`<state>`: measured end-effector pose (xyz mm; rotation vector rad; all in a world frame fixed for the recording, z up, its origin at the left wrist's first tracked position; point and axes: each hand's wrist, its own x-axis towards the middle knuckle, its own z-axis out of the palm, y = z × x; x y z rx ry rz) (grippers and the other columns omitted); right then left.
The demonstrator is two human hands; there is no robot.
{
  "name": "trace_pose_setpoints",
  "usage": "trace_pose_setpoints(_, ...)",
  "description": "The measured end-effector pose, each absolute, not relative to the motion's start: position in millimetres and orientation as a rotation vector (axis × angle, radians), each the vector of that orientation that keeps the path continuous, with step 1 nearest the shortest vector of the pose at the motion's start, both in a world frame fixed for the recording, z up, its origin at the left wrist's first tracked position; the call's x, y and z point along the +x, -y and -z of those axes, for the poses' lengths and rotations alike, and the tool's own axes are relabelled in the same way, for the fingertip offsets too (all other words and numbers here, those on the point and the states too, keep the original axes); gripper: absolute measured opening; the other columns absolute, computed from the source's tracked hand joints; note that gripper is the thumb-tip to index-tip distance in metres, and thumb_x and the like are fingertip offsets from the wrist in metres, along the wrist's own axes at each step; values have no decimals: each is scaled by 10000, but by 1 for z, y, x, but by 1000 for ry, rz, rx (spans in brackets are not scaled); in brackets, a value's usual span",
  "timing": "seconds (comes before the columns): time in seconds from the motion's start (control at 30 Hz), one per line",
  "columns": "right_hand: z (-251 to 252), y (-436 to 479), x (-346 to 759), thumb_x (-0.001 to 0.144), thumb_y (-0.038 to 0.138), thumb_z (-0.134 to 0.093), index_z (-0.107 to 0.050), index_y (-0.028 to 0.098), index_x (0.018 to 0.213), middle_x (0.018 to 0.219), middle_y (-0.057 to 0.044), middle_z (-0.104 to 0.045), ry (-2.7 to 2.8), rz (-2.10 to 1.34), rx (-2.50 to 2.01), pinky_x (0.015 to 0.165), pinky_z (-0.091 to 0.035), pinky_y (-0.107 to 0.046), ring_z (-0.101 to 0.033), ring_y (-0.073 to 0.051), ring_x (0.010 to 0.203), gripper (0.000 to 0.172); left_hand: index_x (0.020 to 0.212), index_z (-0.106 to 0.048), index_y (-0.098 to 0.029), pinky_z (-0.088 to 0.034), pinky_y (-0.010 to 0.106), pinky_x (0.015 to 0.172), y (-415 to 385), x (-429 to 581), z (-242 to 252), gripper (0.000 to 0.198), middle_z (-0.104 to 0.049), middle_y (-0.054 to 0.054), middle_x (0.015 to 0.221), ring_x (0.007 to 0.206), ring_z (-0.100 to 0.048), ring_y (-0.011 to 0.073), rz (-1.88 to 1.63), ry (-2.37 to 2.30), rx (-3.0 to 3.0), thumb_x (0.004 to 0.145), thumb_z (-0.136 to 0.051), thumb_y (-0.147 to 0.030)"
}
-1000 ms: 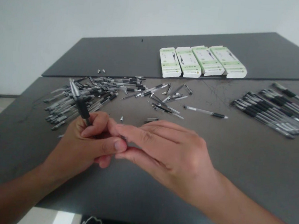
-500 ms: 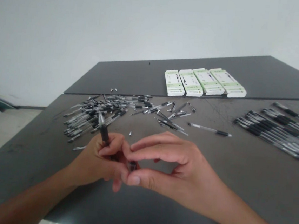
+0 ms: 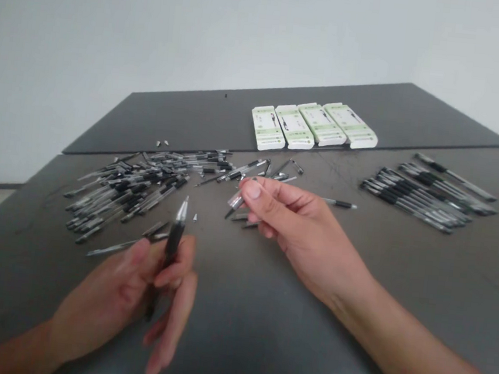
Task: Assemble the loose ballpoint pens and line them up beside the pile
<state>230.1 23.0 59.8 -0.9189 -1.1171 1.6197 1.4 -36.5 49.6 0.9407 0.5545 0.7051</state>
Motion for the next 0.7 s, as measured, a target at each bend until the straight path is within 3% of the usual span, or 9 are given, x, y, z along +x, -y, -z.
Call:
trace_pose_setpoints(0.2,-63,-17,221,901,462,-912,-905,316,931,930,26,-732,1003,-1717,-895,598,-436,-110,-488,-48,686,149,812,-439,-251,-260,218,408,45,6,-43,566,-522,-56,454,351,-360,103,-549,-692,959,1083,-420,-747)
trace_pose_setpoints(0.37,-60,-14,224,866,500,-933,-919,351,983,905,17,-779,1113,-1631,-966,628,-493,-137,-545,-59,676,190,806,-514,-237,-361,227,461,48,-6,-33,583,-487,-45,467,422,-430,131,-566,-776,1060,1128,-364,-700)
trace_pose_setpoints(0.53,-58,-13,227,886,456,-922,-913,394,1048,1006,12,-857,1213,-1543,-943,740,-614,-219,-688,-102,735,174,836,-552,-231,-327,223,442,50,-8,-30,562,-464,-63,476,406,-380,118,-644,-767,1047,1150,-356,-654)
trace_pose_setpoints(0.7,-59,-12,227,901,445,-914,-910,395,1042,1058,16,-877,1231,-1466,-937,784,-639,-217,-759,-111,815,149,793,-532,-234,-327,232,435,52,-6,-28,574,-467,-62,463,392,-369,113,-669,-794,1115,1140,-385,-667)
